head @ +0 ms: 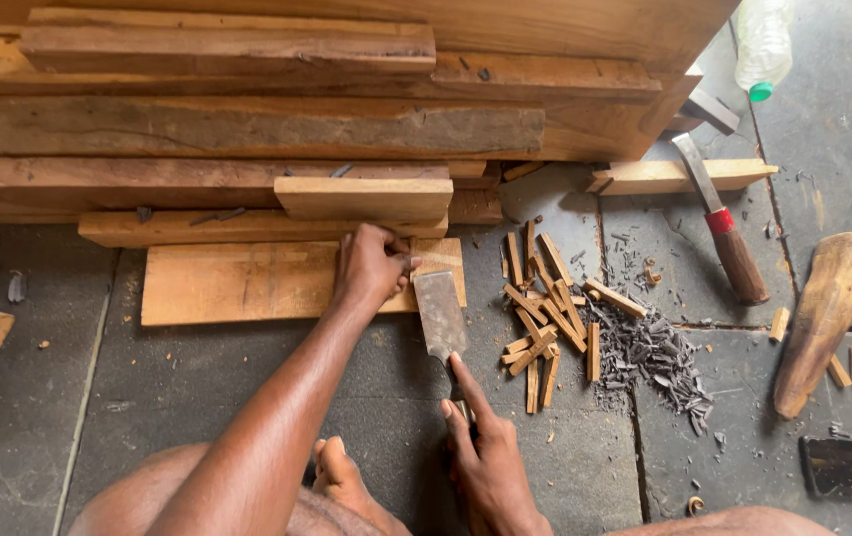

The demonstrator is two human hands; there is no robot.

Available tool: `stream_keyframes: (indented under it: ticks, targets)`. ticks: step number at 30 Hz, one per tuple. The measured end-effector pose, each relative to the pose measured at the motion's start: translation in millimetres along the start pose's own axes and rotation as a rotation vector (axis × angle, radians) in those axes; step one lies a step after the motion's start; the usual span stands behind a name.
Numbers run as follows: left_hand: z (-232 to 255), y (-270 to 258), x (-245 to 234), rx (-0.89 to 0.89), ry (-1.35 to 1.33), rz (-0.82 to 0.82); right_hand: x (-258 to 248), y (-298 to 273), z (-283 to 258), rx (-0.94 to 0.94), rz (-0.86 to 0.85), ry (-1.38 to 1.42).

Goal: The person sits on the floor and uses a wooden mallet to strike a chisel, carving a groove into a small rectangular piece of wood. The person holds the wood steady with their left hand and foot while striking the chisel with the mallet in their right hand. After carving, the person uses the chisel to scrape and smooth the wood surface.

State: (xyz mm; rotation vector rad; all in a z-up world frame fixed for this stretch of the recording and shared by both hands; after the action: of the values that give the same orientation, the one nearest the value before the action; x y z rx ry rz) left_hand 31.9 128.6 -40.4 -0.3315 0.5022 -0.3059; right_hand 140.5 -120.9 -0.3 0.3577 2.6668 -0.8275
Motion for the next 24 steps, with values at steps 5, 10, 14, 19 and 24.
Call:
stream_keyframes:
  ticks: [5, 10, 14, 19, 24]
  targets:
    - [9.3, -0.5, -8.7, 0.19, 0.108, 0.111, 2.8, -7.6, -15.8, -0.111, 0.057, -0.142]
    - [6.0, -7.3, -10.5, 0.166, 0.183, 0.211, 6.2, -13.6, -7.6, -0.024, 0.035, -0.153]
    - [-9.0, -6.4, 1.7, 0.017, 0.14, 0.127, 9.3, -13.2, -9.6, -0.139, 0.077, -0.146]
    - [2.5, -8.3, 4.4, 0.181, 0.213, 0.189, 8.7, -14.7, -6.5, -0.085, 0.073, -0.135]
    - [7.3, -7.9, 1.4, 0.192, 0.154, 0.209, 12.2, -16.1, -4.9, 0.012, 0.059, -0.115]
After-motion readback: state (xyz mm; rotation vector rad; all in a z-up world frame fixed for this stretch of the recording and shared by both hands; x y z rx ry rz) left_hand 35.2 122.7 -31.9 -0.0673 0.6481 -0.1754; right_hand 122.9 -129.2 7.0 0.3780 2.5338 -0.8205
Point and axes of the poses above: each hand's wrist, its own y-axis towards the middle knuckle, its own x-axis out of the palm, z = x × y, the point moved 9 cm from there along y, towards the middle knuckle, and after that the axes turned 1 degree about -y, right-handed, at the moved point
